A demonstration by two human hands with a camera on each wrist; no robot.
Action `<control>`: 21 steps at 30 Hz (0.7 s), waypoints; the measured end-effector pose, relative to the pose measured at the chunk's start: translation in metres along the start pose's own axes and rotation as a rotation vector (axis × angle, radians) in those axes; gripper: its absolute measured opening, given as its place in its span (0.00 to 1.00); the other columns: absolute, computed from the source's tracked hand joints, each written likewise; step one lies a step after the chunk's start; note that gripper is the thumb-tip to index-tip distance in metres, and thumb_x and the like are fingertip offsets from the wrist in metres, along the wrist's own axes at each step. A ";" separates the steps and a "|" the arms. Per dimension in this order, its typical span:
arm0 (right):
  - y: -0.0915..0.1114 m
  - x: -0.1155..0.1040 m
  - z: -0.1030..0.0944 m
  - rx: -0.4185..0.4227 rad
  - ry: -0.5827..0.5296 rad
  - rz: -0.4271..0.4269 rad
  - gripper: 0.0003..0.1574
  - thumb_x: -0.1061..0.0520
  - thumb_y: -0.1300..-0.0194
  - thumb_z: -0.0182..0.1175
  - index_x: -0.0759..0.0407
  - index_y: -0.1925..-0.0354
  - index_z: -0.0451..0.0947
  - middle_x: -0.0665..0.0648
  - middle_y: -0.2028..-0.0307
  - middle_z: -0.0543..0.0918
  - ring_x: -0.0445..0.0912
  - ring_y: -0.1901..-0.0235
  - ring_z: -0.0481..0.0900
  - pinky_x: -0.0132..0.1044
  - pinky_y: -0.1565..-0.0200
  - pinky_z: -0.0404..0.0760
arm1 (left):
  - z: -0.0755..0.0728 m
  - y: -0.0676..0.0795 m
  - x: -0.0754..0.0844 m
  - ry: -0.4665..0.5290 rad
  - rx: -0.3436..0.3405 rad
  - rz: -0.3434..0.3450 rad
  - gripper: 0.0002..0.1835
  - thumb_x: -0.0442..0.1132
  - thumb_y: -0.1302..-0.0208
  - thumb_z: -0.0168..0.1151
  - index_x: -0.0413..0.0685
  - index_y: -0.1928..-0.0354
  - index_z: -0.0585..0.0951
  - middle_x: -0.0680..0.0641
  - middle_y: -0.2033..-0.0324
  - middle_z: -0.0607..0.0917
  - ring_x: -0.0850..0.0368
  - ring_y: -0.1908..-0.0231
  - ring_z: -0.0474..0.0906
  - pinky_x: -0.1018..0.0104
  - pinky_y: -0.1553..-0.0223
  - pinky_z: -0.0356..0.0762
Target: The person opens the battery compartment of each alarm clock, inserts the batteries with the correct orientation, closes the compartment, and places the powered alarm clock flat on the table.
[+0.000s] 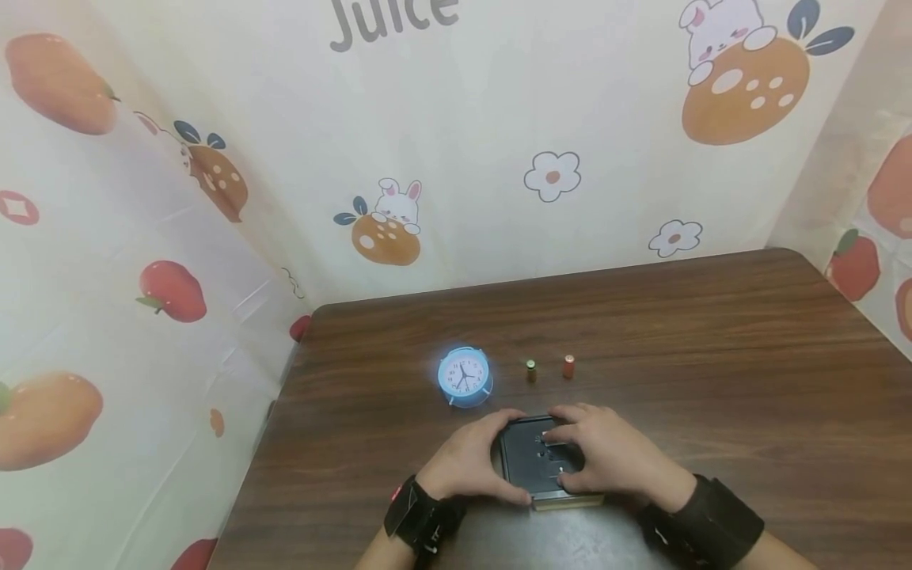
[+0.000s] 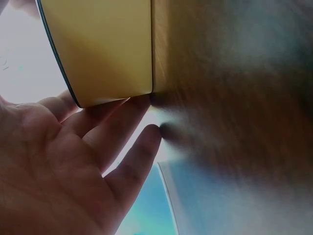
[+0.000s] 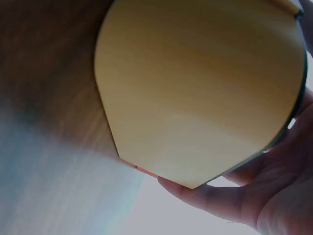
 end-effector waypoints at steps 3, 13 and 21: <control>-0.002 0.000 -0.001 -0.010 0.021 -0.016 0.30 0.42 0.58 0.74 0.51 0.55 0.85 0.62 0.47 0.81 0.56 0.51 0.81 0.53 0.52 0.81 | 0.000 0.000 0.000 0.003 0.003 -0.005 0.53 0.70 0.72 0.76 0.77 0.36 0.64 0.67 0.48 0.76 0.69 0.53 0.74 0.66 0.51 0.74; -0.009 -0.005 -0.006 -0.061 0.088 -0.056 0.30 0.41 0.59 0.73 0.51 0.56 0.86 0.66 0.49 0.83 0.55 0.55 0.83 0.53 0.52 0.80 | 0.000 -0.001 -0.002 0.023 -0.014 -0.023 0.54 0.70 0.72 0.76 0.76 0.35 0.64 0.67 0.48 0.76 0.69 0.53 0.73 0.64 0.51 0.73; -0.012 -0.005 -0.005 -0.069 0.091 -0.049 0.29 0.43 0.61 0.74 0.52 0.57 0.86 0.66 0.50 0.83 0.55 0.56 0.84 0.54 0.52 0.80 | 0.000 -0.001 -0.002 0.045 -0.022 -0.027 0.53 0.69 0.71 0.77 0.78 0.36 0.64 0.67 0.48 0.76 0.68 0.53 0.73 0.64 0.52 0.73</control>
Point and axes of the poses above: each hand's wrist, its own y-axis away from the middle knuckle, its own z-axis out of the palm, x = y × z, the point moved 2 cm from there along -y, towards the middle knuckle
